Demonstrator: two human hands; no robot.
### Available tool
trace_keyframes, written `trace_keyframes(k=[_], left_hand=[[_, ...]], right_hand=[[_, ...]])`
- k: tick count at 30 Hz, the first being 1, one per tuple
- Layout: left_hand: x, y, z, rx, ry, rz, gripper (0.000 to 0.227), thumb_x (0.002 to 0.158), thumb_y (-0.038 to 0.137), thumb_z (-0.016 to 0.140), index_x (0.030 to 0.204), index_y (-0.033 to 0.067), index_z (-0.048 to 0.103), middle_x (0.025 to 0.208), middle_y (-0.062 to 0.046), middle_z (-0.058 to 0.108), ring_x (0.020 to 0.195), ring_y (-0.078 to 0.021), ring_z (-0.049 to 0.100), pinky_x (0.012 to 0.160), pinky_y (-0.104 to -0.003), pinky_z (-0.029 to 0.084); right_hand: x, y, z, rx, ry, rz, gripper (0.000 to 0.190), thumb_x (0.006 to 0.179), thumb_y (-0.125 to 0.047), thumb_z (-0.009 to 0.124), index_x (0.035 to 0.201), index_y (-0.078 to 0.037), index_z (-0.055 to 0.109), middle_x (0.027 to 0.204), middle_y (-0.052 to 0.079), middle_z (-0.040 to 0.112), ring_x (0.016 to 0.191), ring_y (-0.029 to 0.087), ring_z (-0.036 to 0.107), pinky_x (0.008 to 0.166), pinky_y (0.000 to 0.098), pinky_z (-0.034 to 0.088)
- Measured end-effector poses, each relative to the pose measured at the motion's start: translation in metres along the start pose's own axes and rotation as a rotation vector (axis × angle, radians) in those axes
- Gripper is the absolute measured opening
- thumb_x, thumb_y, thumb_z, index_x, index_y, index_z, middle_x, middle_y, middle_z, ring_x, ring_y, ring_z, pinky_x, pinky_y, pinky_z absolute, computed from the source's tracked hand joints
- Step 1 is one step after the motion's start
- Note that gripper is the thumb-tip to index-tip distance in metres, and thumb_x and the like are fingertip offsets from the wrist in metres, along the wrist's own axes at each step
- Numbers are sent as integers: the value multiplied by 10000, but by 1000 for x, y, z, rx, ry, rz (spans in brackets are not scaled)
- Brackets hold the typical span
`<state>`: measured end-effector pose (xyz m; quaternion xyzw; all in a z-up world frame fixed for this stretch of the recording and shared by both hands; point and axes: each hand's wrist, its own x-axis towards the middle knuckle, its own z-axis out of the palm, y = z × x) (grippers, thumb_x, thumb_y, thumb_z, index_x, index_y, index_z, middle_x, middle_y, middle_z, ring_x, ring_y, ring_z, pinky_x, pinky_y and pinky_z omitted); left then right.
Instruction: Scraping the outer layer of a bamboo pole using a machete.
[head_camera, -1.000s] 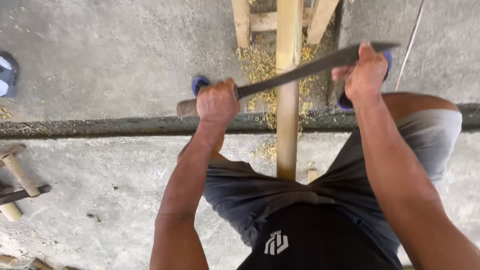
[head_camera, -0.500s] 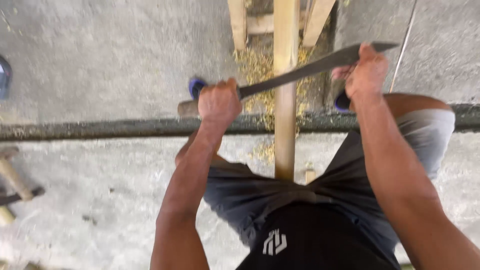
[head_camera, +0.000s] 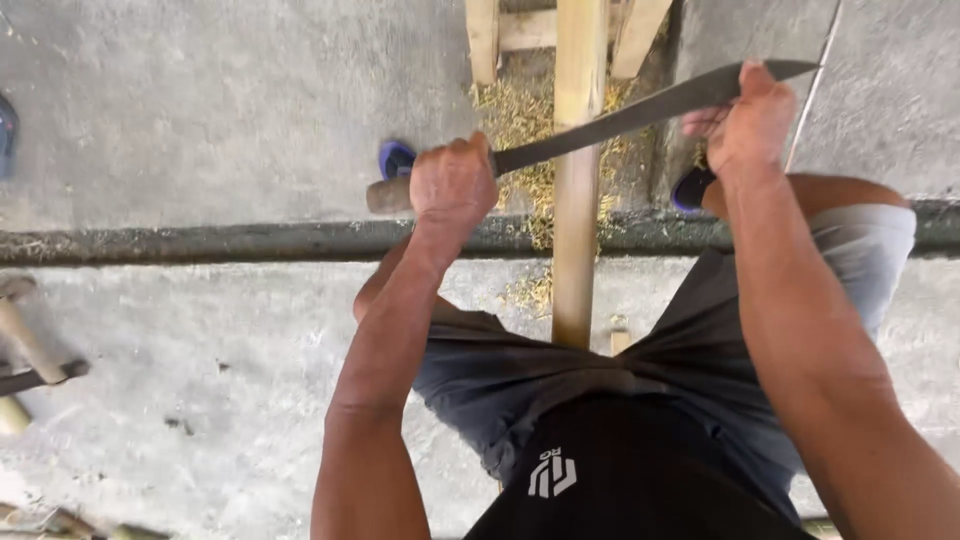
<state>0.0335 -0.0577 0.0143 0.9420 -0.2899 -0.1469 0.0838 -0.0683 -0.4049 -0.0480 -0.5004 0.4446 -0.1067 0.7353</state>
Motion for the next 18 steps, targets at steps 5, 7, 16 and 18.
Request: trace_keyframes(k=[5, 7, 16, 18], left_hand=[[14, 1, -3, 36, -140, -6, 83, 844, 124, 695, 862, 57, 650, 707, -120, 676, 601, -253, 696, 564, -433, 548], [1, 2, 9, 50, -224, -31, 87, 856, 127, 693, 876, 52, 653, 720, -125, 676, 596, -250, 692, 563, -439, 551], [21, -18, -9, -216, -473, -95, 199, 894, 137, 663, 1084, 92, 703, 801, -107, 720, 746, -238, 698, 724, -455, 552], [31, -25, -25, -352, -510, 7, 441, 717, 226, 779, 1121, 95, 663, 827, -69, 705, 747, -210, 710, 710, -376, 575]], right_hand=[[12, -7, 4, 56, 51, 38, 325, 1128, -190, 467, 938, 15, 632, 735, 178, 711, 499, 249, 679, 429, 376, 581], [-5, -1, -5, 81, 63, 86, 360, 1132, -202, 460, 904, 23, 625, 718, 183, 708, 481, 262, 669, 414, 381, 564], [-39, -77, 2, -1456, -85, -1171, 345, 1087, -335, 797, 977, -28, 686, 891, 152, 695, 869, 278, 644, 628, 398, 574], [-55, -121, 58, -1757, -130, -1555, 528, 607, -511, 805, 1022, -186, 774, 946, 17, 771, 1011, 162, 671, 876, 420, 613]])
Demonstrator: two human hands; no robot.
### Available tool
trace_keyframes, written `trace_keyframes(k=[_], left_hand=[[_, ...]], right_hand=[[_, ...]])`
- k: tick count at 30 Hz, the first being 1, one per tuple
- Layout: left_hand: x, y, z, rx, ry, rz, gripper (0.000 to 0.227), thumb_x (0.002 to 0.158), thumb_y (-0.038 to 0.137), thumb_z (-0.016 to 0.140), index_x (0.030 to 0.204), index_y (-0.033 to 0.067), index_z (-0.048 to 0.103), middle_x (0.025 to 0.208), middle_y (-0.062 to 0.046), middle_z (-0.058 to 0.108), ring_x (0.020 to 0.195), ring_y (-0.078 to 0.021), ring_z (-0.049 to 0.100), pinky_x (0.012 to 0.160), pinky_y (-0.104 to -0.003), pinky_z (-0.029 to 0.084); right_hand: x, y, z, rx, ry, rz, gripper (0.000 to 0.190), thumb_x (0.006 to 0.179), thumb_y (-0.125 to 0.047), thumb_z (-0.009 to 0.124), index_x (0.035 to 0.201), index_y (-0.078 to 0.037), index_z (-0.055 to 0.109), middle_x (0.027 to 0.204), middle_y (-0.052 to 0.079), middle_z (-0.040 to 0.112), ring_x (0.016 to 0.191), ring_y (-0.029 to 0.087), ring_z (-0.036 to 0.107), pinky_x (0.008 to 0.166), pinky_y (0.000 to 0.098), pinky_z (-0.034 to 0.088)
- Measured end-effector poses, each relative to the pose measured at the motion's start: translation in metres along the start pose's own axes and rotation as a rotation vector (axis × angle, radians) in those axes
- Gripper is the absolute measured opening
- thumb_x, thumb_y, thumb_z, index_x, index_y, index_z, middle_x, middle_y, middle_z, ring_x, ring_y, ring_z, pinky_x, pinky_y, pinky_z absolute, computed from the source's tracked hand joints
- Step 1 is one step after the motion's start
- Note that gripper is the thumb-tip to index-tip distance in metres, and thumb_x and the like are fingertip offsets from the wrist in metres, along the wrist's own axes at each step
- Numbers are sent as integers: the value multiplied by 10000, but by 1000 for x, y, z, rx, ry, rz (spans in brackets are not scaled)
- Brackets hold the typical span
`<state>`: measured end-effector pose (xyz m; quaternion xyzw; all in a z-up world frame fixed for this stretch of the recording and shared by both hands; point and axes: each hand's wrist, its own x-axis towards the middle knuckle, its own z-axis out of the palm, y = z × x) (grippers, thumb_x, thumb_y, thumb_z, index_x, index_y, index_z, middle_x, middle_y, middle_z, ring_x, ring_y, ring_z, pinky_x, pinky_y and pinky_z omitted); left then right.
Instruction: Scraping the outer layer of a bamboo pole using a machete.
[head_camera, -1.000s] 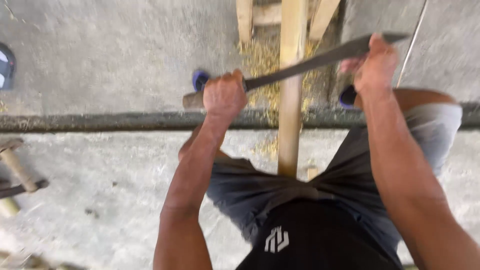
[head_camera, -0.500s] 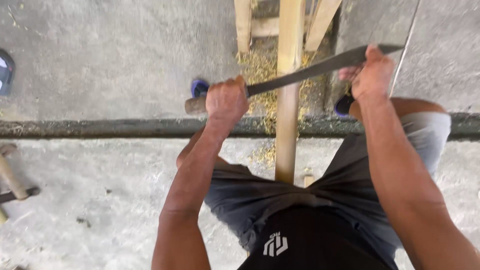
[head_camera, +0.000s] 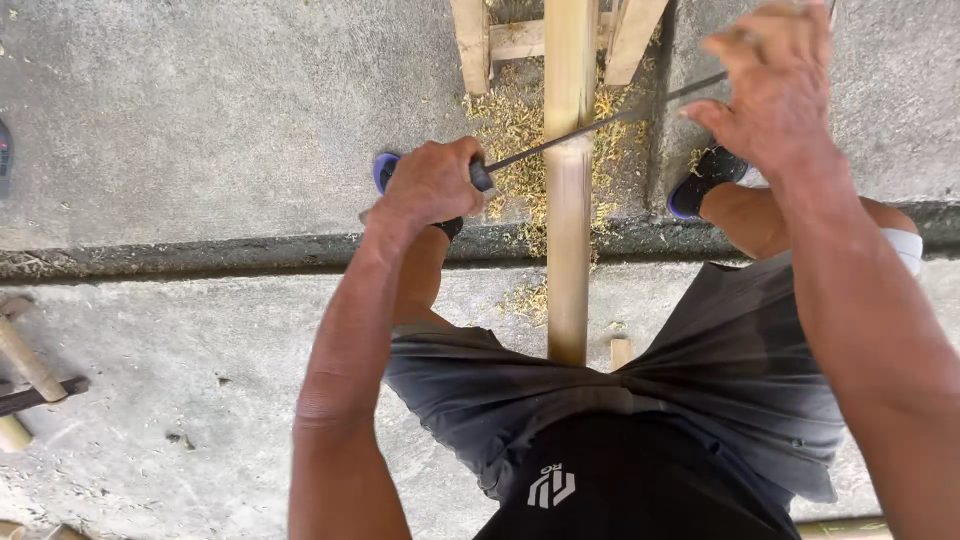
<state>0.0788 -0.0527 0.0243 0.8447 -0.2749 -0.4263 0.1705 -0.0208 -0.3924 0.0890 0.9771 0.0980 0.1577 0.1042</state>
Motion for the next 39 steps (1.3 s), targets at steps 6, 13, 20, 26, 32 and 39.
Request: trace_keyframes(k=[6, 13, 20, 26, 32, 39], left_hand=[[-2, 19, -31, 339, 26, 3, 283, 847, 240, 732, 1076, 87, 669, 722, -65, 632, 673, -202, 654, 624, -409, 523], [36, -48, -14, 440, 424, 69, 176, 838, 186, 715, 973, 76, 693, 688, -41, 601, 585, -148, 582, 571, -367, 503], [8, -41, -4, 479, 298, 32, 170, 953, 192, 691, 838, 71, 658, 612, -40, 592, 497, -158, 573, 551, -384, 505], [12, -54, 13, 413, 340, -13, 97, 888, 188, 711, 852, 103, 679, 587, -30, 586, 514, -136, 564, 520, -379, 484], [22, -59, 10, 386, 412, -15, 207, 995, 173, 670, 811, 82, 648, 621, -47, 603, 510, -169, 582, 517, -382, 491], [14, -56, 10, 444, 606, 78, 32, 861, 145, 704, 852, 125, 681, 768, -53, 672, 691, -240, 653, 681, -430, 548]], right_hand=[[-42, 33, 106, 728, -710, 364, 407, 718, -495, 865, 1000, -206, 812, 885, 9, 736, 776, 203, 666, 772, 407, 551], [-34, 53, 148, 371, -519, 276, 611, 764, -695, 739, 910, -103, 778, 752, 63, 706, 725, 222, 648, 673, 399, 539], [-24, 20, 93, 489, -764, 258, 601, 677, -713, 813, 881, -149, 786, 737, 75, 683, 729, 260, 649, 747, 434, 517], [-28, 14, 94, 407, -514, 156, 523, 762, -673, 793, 841, -158, 754, 747, 22, 678, 821, 218, 636, 966, 424, 452], [-22, 17, 89, 480, -451, 214, 506, 812, -638, 764, 835, -133, 728, 767, 24, 660, 875, 221, 624, 952, 384, 432], [-39, 27, 110, 545, -358, 142, 513, 808, -627, 832, 861, -123, 753, 753, 21, 664, 868, 204, 639, 1060, 424, 457]])
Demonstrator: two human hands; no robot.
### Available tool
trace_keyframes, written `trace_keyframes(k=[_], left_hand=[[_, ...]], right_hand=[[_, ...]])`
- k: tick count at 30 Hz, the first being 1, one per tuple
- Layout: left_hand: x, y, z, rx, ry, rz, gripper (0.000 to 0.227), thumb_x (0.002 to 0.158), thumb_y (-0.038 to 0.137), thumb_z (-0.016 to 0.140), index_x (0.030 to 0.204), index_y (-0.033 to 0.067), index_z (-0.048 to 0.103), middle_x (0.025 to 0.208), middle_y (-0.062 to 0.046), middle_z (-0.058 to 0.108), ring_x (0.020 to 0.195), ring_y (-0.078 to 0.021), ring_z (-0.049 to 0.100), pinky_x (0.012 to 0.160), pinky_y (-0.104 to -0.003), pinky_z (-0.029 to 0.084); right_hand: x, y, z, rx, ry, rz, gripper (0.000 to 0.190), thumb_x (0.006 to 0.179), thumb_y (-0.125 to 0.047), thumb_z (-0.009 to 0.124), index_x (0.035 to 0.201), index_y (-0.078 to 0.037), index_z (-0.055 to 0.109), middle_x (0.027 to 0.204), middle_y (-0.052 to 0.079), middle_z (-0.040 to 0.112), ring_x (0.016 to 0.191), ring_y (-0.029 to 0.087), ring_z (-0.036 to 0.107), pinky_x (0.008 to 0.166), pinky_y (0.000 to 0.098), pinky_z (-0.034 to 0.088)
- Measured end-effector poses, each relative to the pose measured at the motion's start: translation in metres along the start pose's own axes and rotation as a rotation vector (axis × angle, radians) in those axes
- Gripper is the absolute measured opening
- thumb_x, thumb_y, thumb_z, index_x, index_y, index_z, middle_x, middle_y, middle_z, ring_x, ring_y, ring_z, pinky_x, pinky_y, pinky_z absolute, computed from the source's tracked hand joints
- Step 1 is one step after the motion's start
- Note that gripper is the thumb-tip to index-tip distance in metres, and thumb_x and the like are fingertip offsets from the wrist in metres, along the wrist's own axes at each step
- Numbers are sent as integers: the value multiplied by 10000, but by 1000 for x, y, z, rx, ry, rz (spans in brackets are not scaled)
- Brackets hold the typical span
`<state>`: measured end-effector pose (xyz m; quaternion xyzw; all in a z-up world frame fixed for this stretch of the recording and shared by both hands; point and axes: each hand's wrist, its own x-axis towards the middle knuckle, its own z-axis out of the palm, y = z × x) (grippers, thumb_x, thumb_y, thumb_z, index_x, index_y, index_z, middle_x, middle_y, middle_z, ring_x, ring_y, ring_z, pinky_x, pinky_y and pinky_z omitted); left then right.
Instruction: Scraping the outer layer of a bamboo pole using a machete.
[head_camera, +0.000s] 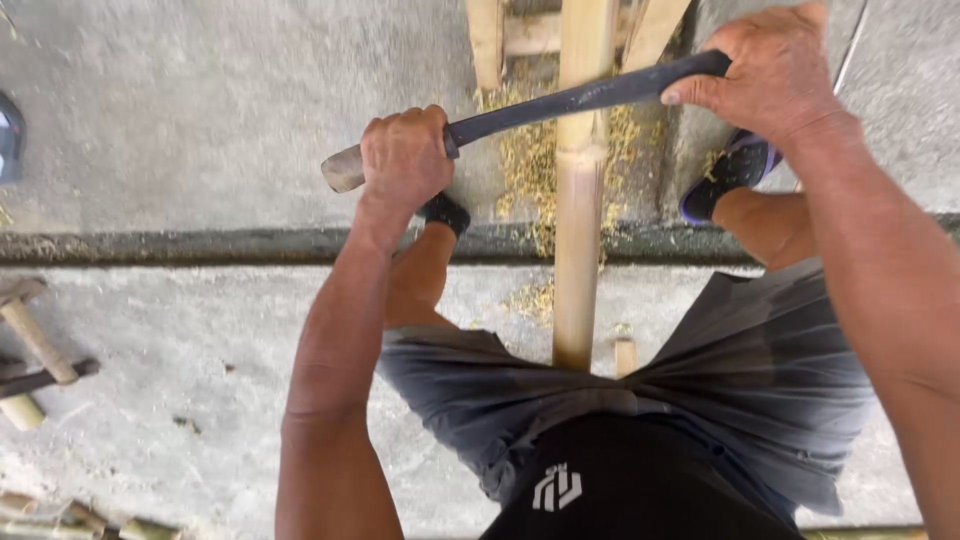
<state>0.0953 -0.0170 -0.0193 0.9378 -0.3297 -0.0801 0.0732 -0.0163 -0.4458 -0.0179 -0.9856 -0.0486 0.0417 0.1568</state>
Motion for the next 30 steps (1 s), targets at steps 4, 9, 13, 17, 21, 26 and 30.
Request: trace_keyframes(k=[4, 9, 13, 17, 21, 26, 30], left_hand=[[11, 6, -12, 48, -347, -75, 132, 919, 197, 699, 895, 68, 689, 679, -86, 651, 565, -205, 640, 599, -445, 546], [13, -1, -9, -17, -128, -41, 115, 937, 177, 688, 848, 105, 685, 701, -41, 647, 577, -173, 603, 652, -410, 538], [-2, 6, 3, 4, -261, -38, 161, 954, 159, 665, 816, 75, 674, 609, -41, 601, 487, -162, 571, 545, -392, 505], [-11, 7, 14, -66, -190, -1, 122, 940, 152, 669, 845, 77, 685, 589, -34, 591, 471, -151, 560, 586, -397, 514], [-18, 14, 43, -189, -256, -133, 163, 1018, 144, 621, 897, 45, 669, 663, -58, 604, 506, -174, 566, 521, -402, 534], [-30, 20, 75, -295, -36, -121, 153, 953, 192, 673, 856, 73, 673, 640, -49, 596, 517, -175, 570, 609, -452, 545], [-38, 26, 63, -342, -75, -67, 223, 897, 281, 709, 830, 74, 664, 652, -61, 585, 540, -195, 573, 614, -465, 553]], right_hand=[[4, -16, -9, -110, -120, 82, 506, 823, -642, 786, 864, -138, 770, 735, 34, 653, 753, 219, 604, 854, 425, 485], [11, -7, -3, 88, -144, 166, 472, 879, -637, 755, 900, -165, 764, 701, -5, 625, 713, 189, 595, 801, 400, 485], [7, -36, -26, -174, -222, 162, 503, 829, -677, 794, 761, -180, 768, 621, -2, 623, 686, 215, 572, 809, 434, 459], [-7, -23, -15, -99, -145, 31, 464, 825, -649, 740, 811, -186, 754, 706, -21, 628, 744, 180, 565, 897, 405, 442], [7, -37, -43, -316, -61, -63, 565, 839, -745, 726, 787, -183, 742, 708, -15, 627, 825, 184, 595, 959, 432, 448], [-1, -18, -30, -303, 4, -139, 547, 864, -704, 636, 864, -163, 718, 769, -28, 613, 844, 143, 564, 930, 348, 432], [-1, -40, -52, -348, -42, -135, 575, 851, -740, 732, 800, -168, 742, 701, -25, 612, 836, 162, 582, 952, 397, 416]])
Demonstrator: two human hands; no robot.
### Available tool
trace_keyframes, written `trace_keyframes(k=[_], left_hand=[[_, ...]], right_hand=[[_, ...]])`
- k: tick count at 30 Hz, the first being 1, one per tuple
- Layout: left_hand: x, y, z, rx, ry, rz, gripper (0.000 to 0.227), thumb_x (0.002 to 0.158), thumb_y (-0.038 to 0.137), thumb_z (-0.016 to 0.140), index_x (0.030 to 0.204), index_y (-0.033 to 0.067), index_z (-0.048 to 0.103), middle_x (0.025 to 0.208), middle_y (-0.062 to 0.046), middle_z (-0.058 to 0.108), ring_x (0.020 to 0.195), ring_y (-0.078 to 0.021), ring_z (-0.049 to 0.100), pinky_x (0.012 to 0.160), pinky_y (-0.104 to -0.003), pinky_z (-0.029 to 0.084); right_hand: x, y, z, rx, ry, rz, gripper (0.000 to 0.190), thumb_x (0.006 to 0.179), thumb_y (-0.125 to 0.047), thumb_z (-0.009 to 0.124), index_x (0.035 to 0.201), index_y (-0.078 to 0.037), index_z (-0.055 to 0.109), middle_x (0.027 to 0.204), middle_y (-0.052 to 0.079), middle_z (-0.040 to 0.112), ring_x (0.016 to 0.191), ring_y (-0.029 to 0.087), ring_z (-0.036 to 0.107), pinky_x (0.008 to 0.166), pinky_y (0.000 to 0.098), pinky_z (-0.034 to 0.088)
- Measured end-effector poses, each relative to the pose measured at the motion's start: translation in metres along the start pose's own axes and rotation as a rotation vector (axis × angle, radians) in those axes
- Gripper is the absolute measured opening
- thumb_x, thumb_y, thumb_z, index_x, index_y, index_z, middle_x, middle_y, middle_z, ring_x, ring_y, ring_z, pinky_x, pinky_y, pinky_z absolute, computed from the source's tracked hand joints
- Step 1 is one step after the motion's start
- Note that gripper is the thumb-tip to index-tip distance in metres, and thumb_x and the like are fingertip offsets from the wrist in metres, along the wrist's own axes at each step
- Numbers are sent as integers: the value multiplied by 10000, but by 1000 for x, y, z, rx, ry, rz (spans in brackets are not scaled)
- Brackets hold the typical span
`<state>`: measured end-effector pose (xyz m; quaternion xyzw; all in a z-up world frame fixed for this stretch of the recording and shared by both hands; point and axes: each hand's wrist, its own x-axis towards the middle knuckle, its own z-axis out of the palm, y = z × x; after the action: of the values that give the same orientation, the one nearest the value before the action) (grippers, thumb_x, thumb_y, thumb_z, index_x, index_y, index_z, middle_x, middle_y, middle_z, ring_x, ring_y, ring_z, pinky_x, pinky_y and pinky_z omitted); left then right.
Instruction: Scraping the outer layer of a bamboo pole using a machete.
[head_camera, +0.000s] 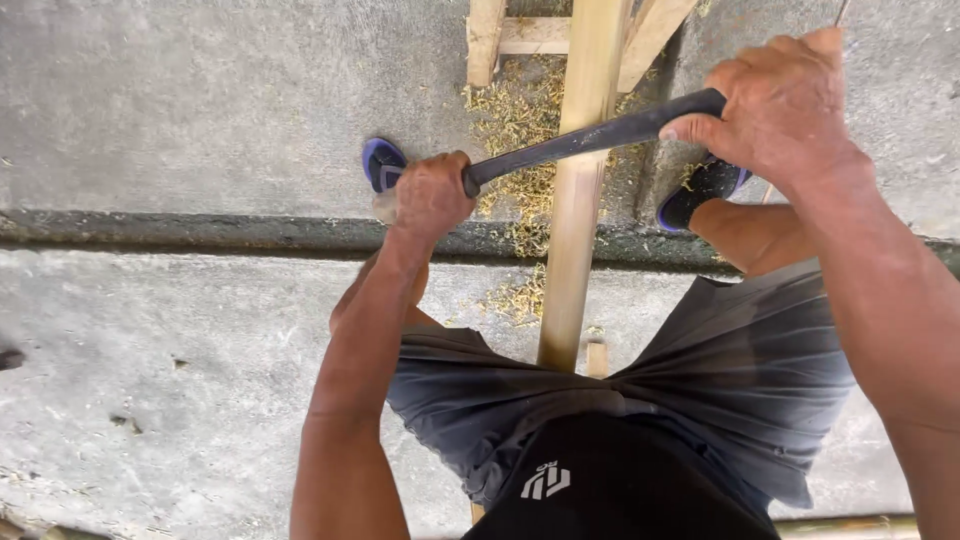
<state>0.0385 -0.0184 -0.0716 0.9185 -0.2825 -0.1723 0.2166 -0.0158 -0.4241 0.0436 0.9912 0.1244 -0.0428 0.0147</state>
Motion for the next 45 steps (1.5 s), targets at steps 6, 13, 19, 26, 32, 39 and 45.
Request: trace_keyframes(k=[6, 13, 19, 26, 32, 39, 45], left_hand=[[1, -8, 10, 103, 42, -48, 182, 976, 192, 652, 854, 58, 669, 600, -42, 566, 476, -170, 530, 503, -419, 506], [8, 21, -45, 147, 6, -10, 257, 1004, 224, 687, 807, 63, 662, 644, -64, 602, 482, -205, 557, 479, -431, 458], [27, 27, -84, 380, -217, -13, 36, 840, 114, 688, 828, 90, 664, 608, -67, 641, 512, -184, 638, 560, -384, 498], [42, 52, -128, 535, -82, 101, 89, 819, 166, 737, 784, 110, 678, 626, -65, 648, 549, -222, 665, 558, -396, 503], [42, 49, -132, 583, -134, 59, 60, 852, 139, 729, 805, 109, 708, 674, -72, 670, 607, -227, 664, 594, -406, 524], [53, 45, -130, 652, -271, 12, 172, 947, 202, 674, 901, 41, 712, 644, -97, 658, 519, -196, 649, 500, -378, 529], [57, 61, -144, 602, -55, 62, 123, 917, 100, 657, 802, 97, 702, 684, -63, 670, 591, -219, 662, 578, -393, 526]], right_hand=[[12, -3, -4, -101, 87, -21, 516, 868, -681, 746, 821, -167, 744, 705, -16, 580, 758, 162, 540, 912, 349, 431], [-9, 16, 43, 246, -182, 167, 501, 876, -627, 687, 881, -128, 728, 720, 15, 575, 696, 196, 510, 808, 352, 395], [-22, 4, 82, 326, 111, 83, 497, 785, -649, 790, 804, -155, 738, 751, -15, 668, 799, 181, 625, 966, 441, 455], [-21, -7, 118, 617, -187, 404, 534, 772, -676, 758, 861, -149, 737, 810, 37, 651, 913, 280, 607, 942, 480, 402], [-26, -14, 121, 542, 71, 258, 511, 817, -649, 781, 911, -148, 750, 894, 31, 656, 999, 260, 564, 1019, 446, 370], [-1, -16, 93, 448, -80, 410, 411, 837, -604, 801, 948, -208, 802, 874, 26, 685, 973, 287, 549, 966, 461, 384], [-1, 3, 116, 429, 173, 253, 455, 882, -605, 769, 961, -157, 751, 931, 55, 682, 1080, 248, 572, 1037, 458, 397]])
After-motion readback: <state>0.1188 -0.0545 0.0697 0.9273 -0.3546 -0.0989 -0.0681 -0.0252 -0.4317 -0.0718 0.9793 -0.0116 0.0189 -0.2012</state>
